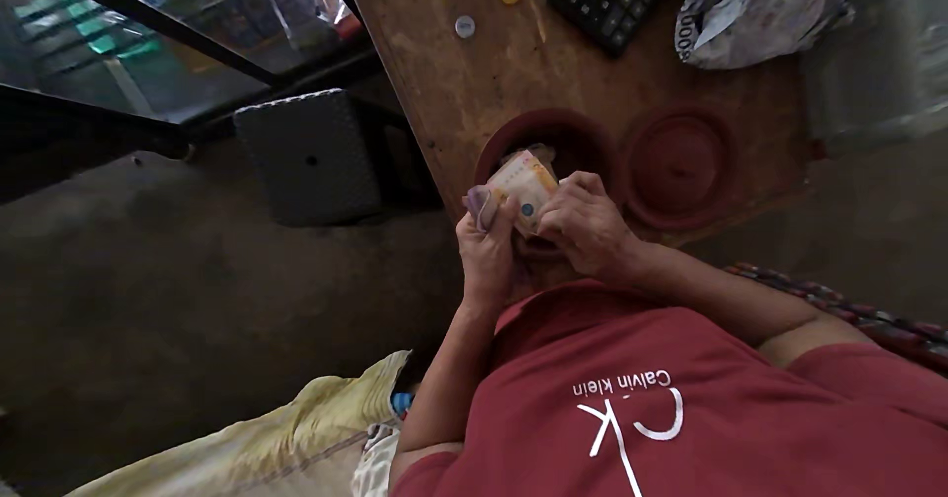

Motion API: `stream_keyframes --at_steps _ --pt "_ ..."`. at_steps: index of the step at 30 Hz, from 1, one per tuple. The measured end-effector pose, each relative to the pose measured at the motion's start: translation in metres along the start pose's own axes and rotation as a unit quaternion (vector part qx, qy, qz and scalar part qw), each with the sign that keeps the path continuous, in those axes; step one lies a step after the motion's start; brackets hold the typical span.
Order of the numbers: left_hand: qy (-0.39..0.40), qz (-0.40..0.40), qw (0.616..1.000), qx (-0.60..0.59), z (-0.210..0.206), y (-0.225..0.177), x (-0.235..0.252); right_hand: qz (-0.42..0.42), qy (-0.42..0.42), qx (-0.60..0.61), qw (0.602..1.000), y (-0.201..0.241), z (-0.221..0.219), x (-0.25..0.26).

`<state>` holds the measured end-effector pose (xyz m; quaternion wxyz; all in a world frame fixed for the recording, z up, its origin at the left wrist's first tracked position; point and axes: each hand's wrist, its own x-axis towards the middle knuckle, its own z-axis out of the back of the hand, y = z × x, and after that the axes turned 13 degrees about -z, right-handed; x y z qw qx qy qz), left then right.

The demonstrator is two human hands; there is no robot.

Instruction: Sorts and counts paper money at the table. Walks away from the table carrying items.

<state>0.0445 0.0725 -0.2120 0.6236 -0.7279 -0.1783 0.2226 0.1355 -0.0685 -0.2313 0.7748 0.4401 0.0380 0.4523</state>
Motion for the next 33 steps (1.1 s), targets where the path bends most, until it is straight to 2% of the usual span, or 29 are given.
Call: stream_keyframes --at_steps 5,8,10,14,17,21,24,28,30,33 --pt "-0.056 0.002 0.997 -0.045 0.002 0.001 0.000 0.016 0.068 -0.025 0.997 -0.004 0.008 -0.005" --pt "-0.085 -0.018 0.994 -0.070 0.008 0.002 0.002 0.022 0.106 0.013 0.994 -0.005 0.014 -0.007" --pt "-0.085 -0.044 0.993 -0.069 0.015 0.003 0.004 -0.038 0.108 0.031 0.993 -0.005 0.017 -0.011" --pt "-0.037 -0.045 0.998 -0.031 0.009 0.003 -0.004 -0.232 0.037 0.093 0.967 -0.013 0.023 -0.006" --pt "-0.011 -0.047 0.999 -0.018 0.000 0.005 -0.007 -0.296 0.019 0.186 0.937 -0.018 0.022 0.008" --pt "0.006 -0.039 0.999 -0.001 0.002 0.000 -0.008 -0.264 0.027 0.282 0.922 -0.023 0.017 0.016" --pt "0.004 -0.035 0.999 0.002 0.004 0.001 -0.008 -0.261 0.035 0.281 0.923 -0.029 0.017 0.014" --pt "-0.028 -0.021 0.999 0.011 0.006 0.002 -0.007 -0.220 -0.004 0.275 0.936 -0.037 0.020 0.007" --pt "-0.049 -0.023 0.999 0.006 0.007 0.001 -0.006 -0.182 0.019 0.289 0.940 -0.042 0.028 0.003" --pt "-0.058 -0.040 0.998 -0.003 0.013 0.002 -0.004 -0.132 0.099 0.266 0.950 -0.050 0.041 -0.002"
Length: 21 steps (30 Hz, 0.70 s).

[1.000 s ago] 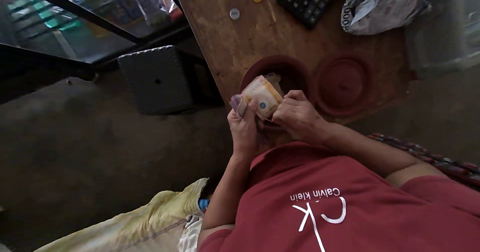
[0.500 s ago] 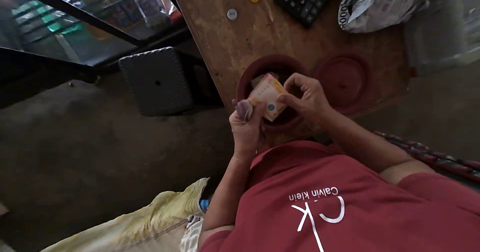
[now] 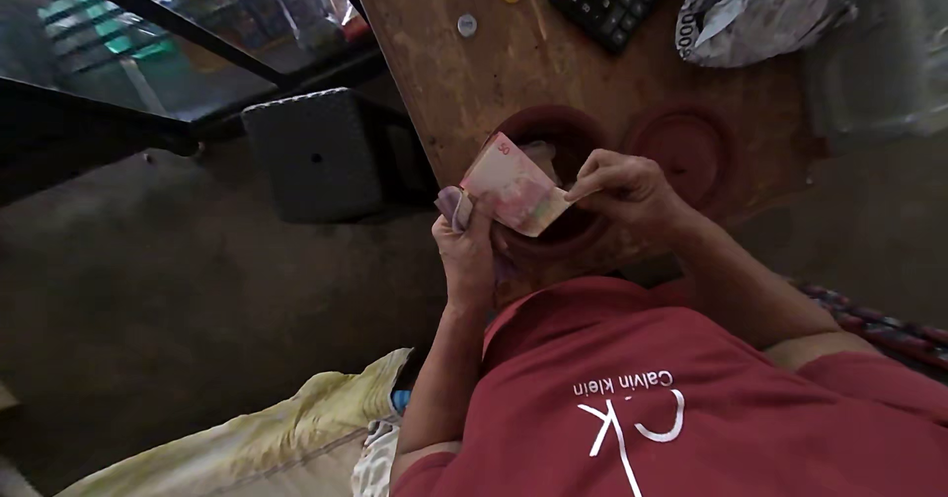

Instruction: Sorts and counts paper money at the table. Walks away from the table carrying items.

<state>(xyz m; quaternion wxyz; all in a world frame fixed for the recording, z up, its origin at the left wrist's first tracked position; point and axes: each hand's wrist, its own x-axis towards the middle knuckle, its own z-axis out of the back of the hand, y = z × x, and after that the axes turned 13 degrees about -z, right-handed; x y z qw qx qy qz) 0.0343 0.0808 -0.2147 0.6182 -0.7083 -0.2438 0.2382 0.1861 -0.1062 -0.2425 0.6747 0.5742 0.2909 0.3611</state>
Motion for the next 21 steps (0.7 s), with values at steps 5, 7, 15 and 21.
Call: stream_keyframes --at_steps 5,7,15,21 --pt "0.007 0.007 1.000 0.005 0.001 -0.001 0.001 -0.022 0.067 -0.122 0.990 0.009 0.008 -0.003" --pt "0.009 0.010 1.000 0.004 0.001 -0.001 0.001 -0.024 0.077 -0.152 0.985 0.011 0.006 -0.002" --pt "-0.003 0.027 1.000 -0.012 0.004 0.000 0.003 -0.109 0.096 -0.192 0.971 0.016 0.003 0.004" --pt "0.026 0.008 0.999 0.032 0.001 0.002 -0.001 -0.153 -0.039 -0.090 0.983 0.011 -0.014 0.015"
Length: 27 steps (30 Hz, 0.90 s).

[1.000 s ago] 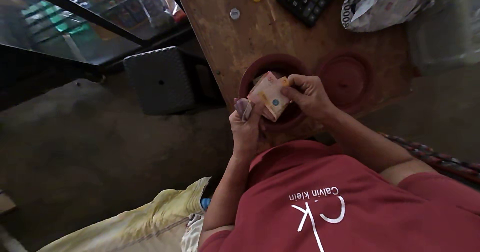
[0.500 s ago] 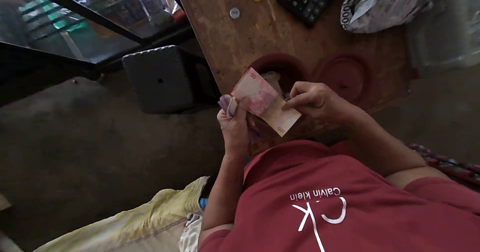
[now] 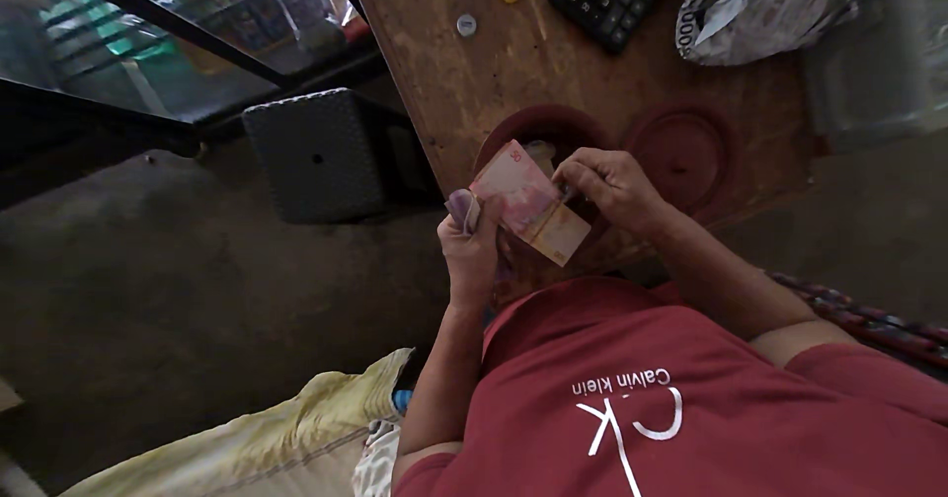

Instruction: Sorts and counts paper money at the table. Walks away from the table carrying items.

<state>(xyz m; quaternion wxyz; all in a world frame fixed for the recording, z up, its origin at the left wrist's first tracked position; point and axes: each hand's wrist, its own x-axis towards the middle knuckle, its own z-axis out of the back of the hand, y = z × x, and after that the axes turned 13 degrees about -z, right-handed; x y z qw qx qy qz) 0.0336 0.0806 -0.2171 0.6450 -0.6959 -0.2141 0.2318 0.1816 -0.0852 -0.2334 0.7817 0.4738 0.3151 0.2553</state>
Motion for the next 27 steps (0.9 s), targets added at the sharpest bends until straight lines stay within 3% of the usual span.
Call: stream_keyframes --at_steps 6,16,19,23,27 --pt "0.016 -0.006 1.000 0.021 -0.005 -0.002 -0.001 0.018 -0.008 0.134 0.991 0.002 -0.015 0.010" --pt "0.018 0.006 1.000 -0.017 -0.004 -0.002 0.000 -0.020 0.041 0.202 0.978 -0.003 -0.011 0.007" --pt "0.004 0.003 1.000 -0.008 -0.002 -0.001 0.001 0.020 0.024 0.208 0.978 -0.010 -0.009 0.005" --pt "-0.015 0.015 1.000 -0.001 0.002 -0.004 0.002 0.123 0.060 0.185 0.973 -0.024 0.003 0.006" --pt "-0.029 0.012 0.999 -0.022 0.003 -0.003 0.004 0.121 0.088 0.110 0.983 -0.023 0.012 -0.001"
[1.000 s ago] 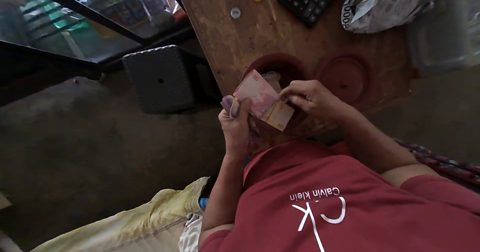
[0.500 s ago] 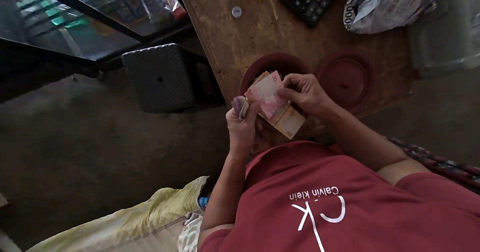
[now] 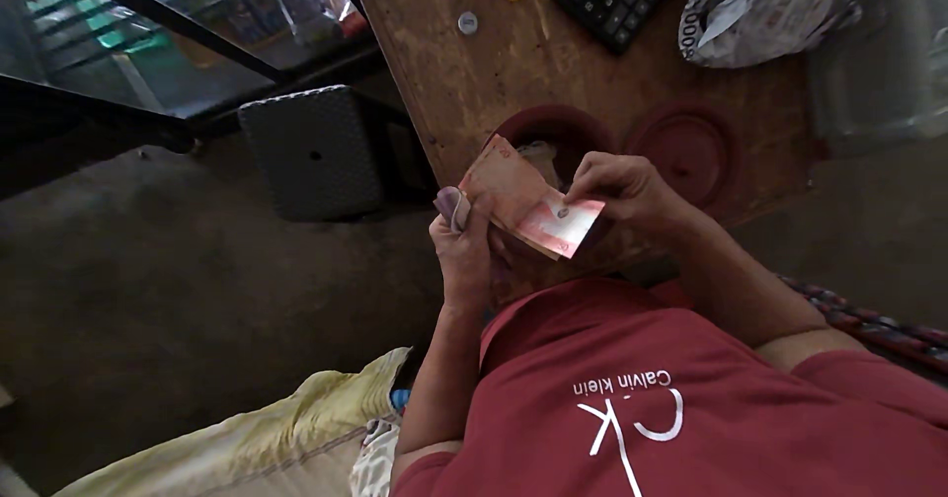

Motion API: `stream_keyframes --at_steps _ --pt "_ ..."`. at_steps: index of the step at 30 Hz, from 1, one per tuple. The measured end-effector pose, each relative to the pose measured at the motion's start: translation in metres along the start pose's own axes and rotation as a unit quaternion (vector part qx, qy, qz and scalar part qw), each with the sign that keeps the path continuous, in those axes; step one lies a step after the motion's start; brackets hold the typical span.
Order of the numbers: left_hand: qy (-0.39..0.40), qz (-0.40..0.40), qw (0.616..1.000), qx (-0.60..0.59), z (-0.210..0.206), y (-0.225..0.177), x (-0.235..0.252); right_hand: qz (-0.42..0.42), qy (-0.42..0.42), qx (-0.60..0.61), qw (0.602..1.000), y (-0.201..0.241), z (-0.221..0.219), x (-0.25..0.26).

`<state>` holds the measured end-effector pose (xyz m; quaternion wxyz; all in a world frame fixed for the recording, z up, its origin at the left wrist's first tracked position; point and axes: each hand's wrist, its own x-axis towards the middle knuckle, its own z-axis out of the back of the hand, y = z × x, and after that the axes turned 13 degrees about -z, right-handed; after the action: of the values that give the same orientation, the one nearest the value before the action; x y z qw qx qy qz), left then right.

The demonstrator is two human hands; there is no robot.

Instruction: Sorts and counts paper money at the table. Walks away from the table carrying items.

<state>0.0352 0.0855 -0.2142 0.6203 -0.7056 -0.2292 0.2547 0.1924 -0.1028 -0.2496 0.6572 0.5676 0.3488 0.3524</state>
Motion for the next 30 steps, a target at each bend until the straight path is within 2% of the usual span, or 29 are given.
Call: stream_keyframes --at_steps 5,12,14,19,30 --pt "0.014 -0.010 1.000 -0.006 0.002 0.002 0.000 -0.024 0.010 -0.057 0.998 0.010 0.002 0.000" --pt "0.021 -0.021 0.999 -0.013 0.002 0.004 -0.001 -0.052 0.035 -0.072 0.995 0.016 -0.002 0.008" --pt "0.022 -0.019 1.000 -0.010 0.001 0.003 -0.002 -0.053 0.020 -0.079 0.995 0.014 -0.006 0.010" --pt "0.037 -0.010 0.999 0.002 -0.002 0.002 -0.002 -0.085 -0.088 -0.027 0.992 0.012 -0.023 0.016" --pt "0.048 -0.015 0.999 0.005 -0.003 0.004 -0.003 -0.077 -0.070 0.023 0.994 0.012 -0.029 0.024"
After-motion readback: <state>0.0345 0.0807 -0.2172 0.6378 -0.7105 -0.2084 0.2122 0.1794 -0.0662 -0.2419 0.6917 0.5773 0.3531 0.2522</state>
